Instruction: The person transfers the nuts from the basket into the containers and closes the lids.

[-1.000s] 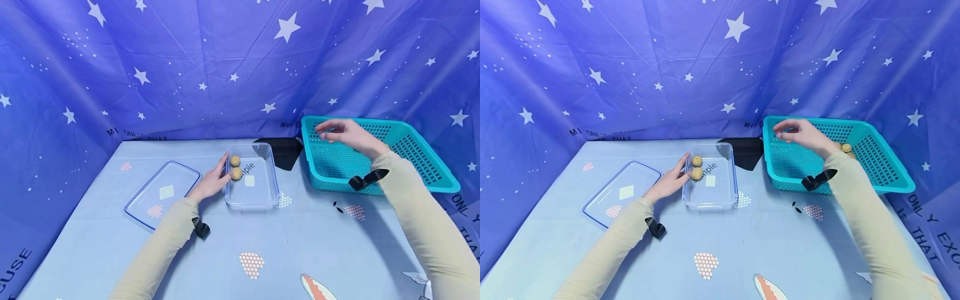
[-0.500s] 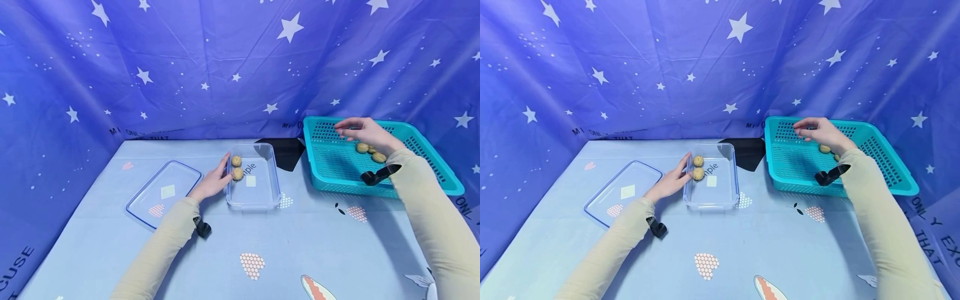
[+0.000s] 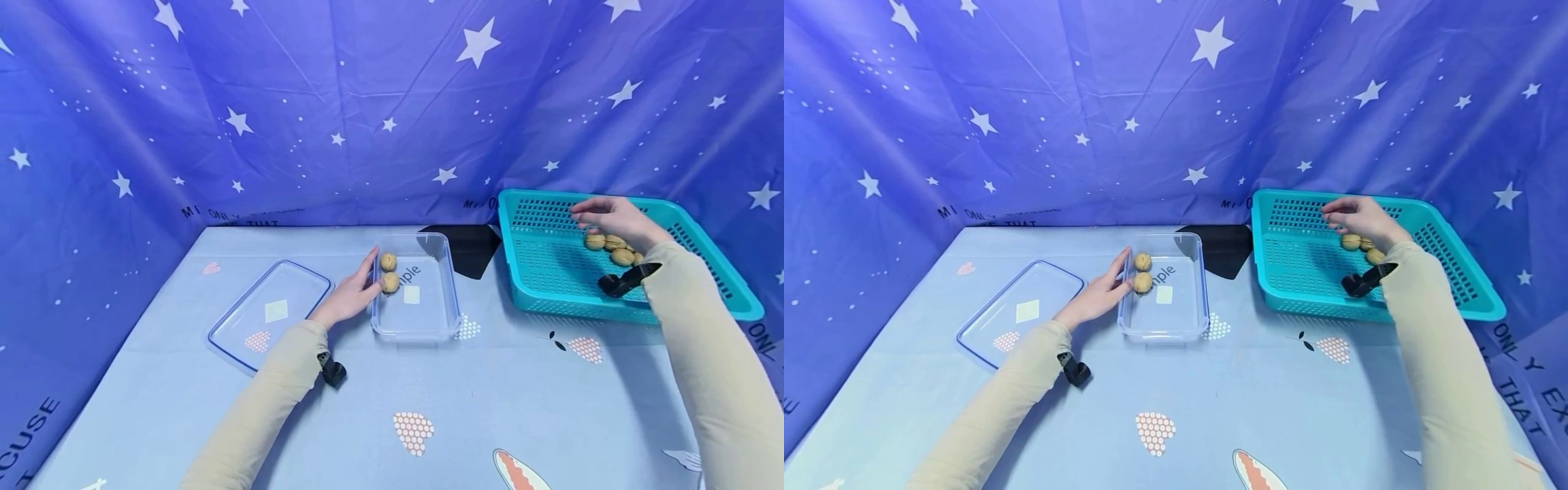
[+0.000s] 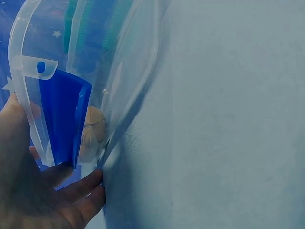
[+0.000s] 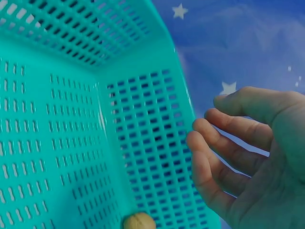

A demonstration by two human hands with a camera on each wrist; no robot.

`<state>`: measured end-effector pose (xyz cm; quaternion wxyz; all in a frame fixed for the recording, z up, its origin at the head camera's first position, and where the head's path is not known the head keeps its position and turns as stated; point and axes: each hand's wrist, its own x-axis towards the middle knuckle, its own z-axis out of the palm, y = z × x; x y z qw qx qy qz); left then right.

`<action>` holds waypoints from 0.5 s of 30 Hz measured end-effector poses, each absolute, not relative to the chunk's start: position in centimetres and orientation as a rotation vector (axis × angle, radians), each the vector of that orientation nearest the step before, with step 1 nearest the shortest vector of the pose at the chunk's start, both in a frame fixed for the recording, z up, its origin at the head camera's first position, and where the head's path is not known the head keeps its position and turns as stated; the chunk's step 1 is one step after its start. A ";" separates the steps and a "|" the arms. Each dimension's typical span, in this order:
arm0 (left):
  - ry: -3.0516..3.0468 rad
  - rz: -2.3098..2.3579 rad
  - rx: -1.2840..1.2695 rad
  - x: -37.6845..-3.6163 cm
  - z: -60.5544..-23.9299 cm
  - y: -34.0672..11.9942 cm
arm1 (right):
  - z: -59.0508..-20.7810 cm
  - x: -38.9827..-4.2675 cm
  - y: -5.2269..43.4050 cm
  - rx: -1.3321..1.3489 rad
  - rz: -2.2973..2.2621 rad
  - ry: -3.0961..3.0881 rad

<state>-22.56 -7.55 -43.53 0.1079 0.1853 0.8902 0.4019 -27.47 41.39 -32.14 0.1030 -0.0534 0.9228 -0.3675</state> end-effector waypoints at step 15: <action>2.619 1.179 0.526 -22.4 -43.3 -7.4 | -34.0 -27.6 44.1 -0.036 -1.062 2.702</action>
